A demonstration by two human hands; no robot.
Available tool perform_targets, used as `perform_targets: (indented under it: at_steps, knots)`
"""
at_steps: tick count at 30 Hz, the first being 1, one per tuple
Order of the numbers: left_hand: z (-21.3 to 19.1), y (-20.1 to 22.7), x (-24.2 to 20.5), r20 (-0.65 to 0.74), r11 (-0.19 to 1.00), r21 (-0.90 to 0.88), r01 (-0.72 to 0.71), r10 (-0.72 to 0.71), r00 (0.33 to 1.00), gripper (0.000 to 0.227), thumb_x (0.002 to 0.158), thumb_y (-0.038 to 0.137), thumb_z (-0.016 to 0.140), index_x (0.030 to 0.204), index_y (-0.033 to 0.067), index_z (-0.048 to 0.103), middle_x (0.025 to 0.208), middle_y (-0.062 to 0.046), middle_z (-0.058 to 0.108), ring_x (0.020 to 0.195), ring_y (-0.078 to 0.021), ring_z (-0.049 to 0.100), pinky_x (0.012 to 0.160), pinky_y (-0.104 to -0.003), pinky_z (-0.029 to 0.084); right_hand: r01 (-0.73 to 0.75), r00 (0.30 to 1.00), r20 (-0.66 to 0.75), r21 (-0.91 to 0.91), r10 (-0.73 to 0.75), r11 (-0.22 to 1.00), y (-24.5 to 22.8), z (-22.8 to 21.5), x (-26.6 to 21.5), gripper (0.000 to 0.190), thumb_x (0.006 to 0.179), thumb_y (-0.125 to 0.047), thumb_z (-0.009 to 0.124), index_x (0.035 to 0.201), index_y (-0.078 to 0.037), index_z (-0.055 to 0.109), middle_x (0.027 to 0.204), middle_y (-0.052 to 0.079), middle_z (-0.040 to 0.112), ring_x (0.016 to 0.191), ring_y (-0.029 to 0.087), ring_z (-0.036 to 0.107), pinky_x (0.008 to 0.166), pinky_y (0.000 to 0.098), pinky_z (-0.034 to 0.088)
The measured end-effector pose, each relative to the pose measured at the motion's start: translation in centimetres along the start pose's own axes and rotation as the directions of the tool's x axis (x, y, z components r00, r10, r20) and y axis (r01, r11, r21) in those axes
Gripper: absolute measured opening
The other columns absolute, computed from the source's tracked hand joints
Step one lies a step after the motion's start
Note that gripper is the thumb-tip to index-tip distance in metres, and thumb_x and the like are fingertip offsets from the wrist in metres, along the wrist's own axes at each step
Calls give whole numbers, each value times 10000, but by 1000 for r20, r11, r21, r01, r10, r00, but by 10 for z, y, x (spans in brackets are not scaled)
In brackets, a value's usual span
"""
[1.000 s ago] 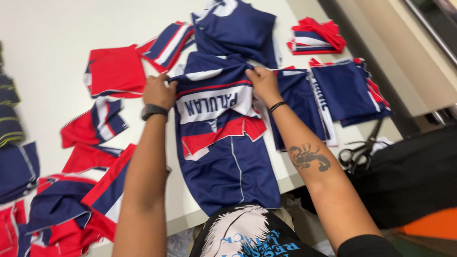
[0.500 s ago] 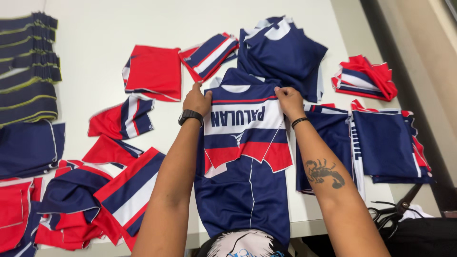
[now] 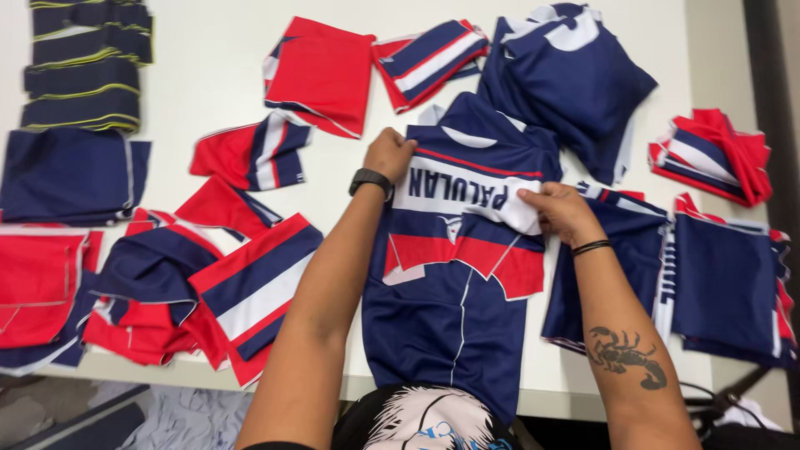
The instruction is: The person folds multiple sports jerseys and shorts on a white table. They pick up each item, unfold it, align the edges, fold it into a compact rectangle, and place it into a growing stack. The process is repeated for several items.
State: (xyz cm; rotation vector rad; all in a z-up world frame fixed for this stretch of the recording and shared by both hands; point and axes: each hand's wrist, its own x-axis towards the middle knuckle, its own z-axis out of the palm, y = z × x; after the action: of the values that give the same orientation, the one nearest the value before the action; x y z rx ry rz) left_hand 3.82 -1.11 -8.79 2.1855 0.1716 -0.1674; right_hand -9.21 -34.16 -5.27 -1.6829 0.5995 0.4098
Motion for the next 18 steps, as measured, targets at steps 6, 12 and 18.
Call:
perform_targets:
  at_steps: [6, 12, 18]
  knots:
    - [-1, -6, 0, -16, 998, -57, 11, -12, 1000, 283, 865, 293, 769, 968, 60, 645, 893, -126, 745, 873, -278, 732, 818, -367, 556, 164, 986, -15, -124, -167, 979, 44, 14, -30, 293, 828, -265, 867, 852, -46, 675, 640, 2, 593, 500, 80, 486, 440, 242, 353]
    - [-10, 7, -1, 51, 996, -83, 37, -33, 998, 283, 844, 230, 782, 1066, 84, 683, 914, -87, 750, 873, -218, 736, 818, -328, 560, 305, 948, -117, 82, -295, 949, 38, 21, -10, 145, 912, -194, 751, 970, -74, 693, 775, 3, 690, 574, 62, 582, 473, 243, 436]
    - [-28, 19, 1, 126, 987, -141, 81, -64, 990, 315, 873, 236, 761, 1132, 69, 693, 915, -81, 767, 835, -162, 744, 775, -298, 576, 113, 992, -84, 332, -90, 936, 8, 16, 3, 131, 967, -254, 630, 999, -127, 625, 735, 8, 674, 483, 102, 575, 414, 252, 437]
